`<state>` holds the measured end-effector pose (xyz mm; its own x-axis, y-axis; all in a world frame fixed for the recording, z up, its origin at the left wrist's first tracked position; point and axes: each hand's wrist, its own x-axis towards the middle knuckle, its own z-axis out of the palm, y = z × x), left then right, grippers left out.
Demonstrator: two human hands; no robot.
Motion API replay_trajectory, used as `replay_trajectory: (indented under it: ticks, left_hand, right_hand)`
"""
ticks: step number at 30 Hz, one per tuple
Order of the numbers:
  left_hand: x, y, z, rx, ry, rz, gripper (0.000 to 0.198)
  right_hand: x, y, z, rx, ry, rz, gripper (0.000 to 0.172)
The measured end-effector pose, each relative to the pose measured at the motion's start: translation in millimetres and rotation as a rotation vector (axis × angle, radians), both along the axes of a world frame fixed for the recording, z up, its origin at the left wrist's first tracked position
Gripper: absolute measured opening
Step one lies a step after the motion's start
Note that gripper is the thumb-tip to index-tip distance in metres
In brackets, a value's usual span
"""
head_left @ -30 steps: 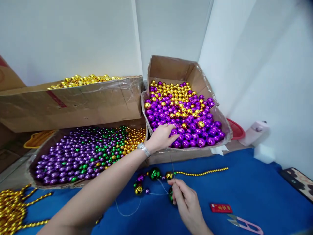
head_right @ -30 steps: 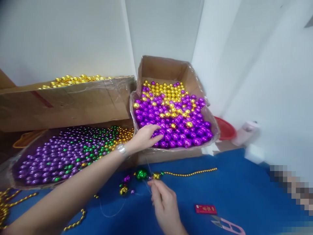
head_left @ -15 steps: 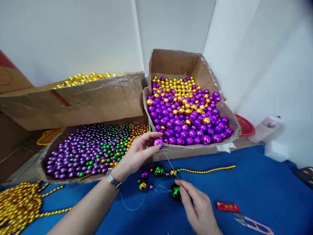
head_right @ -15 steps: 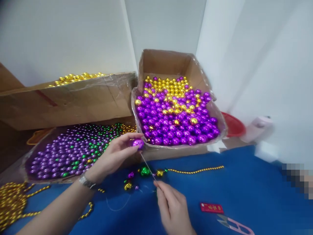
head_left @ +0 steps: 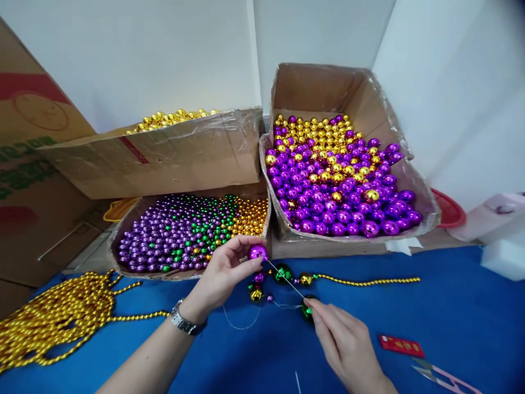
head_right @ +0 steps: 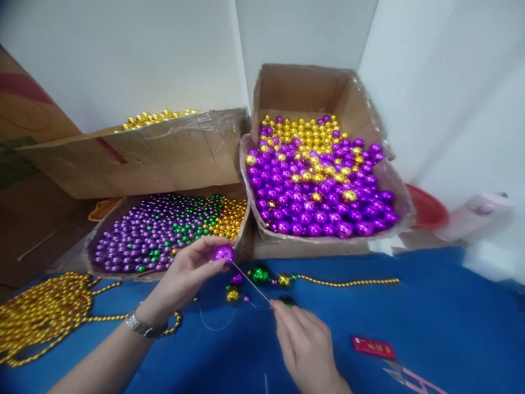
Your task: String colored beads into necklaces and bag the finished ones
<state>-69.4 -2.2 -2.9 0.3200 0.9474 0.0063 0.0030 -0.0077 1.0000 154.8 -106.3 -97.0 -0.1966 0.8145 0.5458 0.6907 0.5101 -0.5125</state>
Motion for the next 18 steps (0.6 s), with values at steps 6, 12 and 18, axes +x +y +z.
replay_trajectory:
  ticks: [6, 12, 18]
  left_hand:
    - [-2.3, -6.8, 3.6, 0.128, 0.191, -0.072, 0.036]
    - [1.8, -16.0, -6.1, 0.012, 0.12, -0.143, 0.042]
    - [2.7, -21.9, -14.2, -0.132, -0.061, -0.116, 0.04]
  right_hand:
    - [0.9, 0.2, -2.3, 0.04, -0.15, -0.059, 0.03]
    - [-3.8, 2.9, -1.5, 0.022, -0.12, -0.017, 0.029]
    - [-5.3, 3.3, -5.6, 0.027, -0.063, 0.004, 0.029]
